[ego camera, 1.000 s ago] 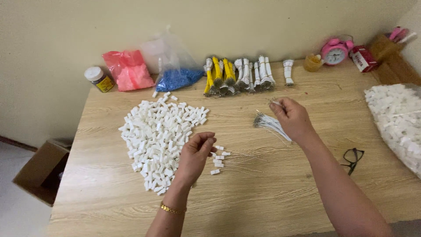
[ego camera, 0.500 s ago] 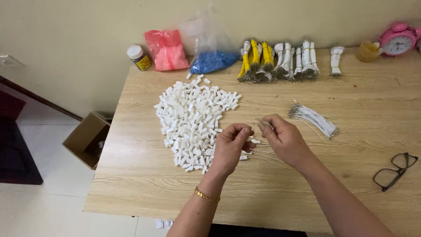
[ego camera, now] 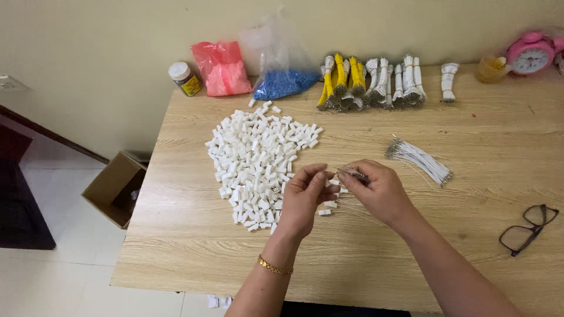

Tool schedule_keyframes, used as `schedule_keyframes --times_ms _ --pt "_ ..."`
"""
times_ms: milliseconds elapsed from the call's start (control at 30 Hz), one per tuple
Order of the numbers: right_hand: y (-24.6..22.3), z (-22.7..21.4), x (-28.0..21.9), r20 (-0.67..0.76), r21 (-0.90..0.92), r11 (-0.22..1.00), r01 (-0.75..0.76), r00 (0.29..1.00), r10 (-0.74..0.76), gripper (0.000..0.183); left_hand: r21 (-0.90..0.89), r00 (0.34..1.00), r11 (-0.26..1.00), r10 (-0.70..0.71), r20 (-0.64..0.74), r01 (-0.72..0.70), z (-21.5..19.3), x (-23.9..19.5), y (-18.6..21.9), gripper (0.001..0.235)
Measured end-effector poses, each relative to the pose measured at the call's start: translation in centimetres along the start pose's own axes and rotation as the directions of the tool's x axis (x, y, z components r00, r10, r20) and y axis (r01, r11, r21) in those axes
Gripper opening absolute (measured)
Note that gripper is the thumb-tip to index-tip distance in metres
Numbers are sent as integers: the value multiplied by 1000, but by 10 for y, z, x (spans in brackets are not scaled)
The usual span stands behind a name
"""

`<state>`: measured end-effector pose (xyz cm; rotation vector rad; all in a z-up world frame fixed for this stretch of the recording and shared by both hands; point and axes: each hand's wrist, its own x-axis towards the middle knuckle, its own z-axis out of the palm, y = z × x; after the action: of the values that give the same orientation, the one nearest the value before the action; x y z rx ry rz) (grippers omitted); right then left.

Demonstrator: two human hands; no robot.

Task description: Assembling small components by sliding white sleeves onto thin wires

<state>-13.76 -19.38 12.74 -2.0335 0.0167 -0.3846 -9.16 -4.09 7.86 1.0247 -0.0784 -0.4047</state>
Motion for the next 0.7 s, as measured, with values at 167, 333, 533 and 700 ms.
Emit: schedule_keyframes --times_ms 167,333,533,700 --pt "-13 -2 -6 6 -48 998 48 999 -48 6 -274 997 959 -77 -29 66 -4 6 0 24" --pt "-6 2 -9 -27 -73 994 76 997 -78 8 -406 990 908 -131 -43 103 -8 8 -6 19" --pt "-5 3 -8 -63 -135 985 110 991 -119 6 -413 992 904 -125 -3 112 -10 10 -12 14" --pt "-10 2 -9 -75 -194 970 144 984 -161 6 -451 996 888 -78 35 86 -5 6 -6 14"
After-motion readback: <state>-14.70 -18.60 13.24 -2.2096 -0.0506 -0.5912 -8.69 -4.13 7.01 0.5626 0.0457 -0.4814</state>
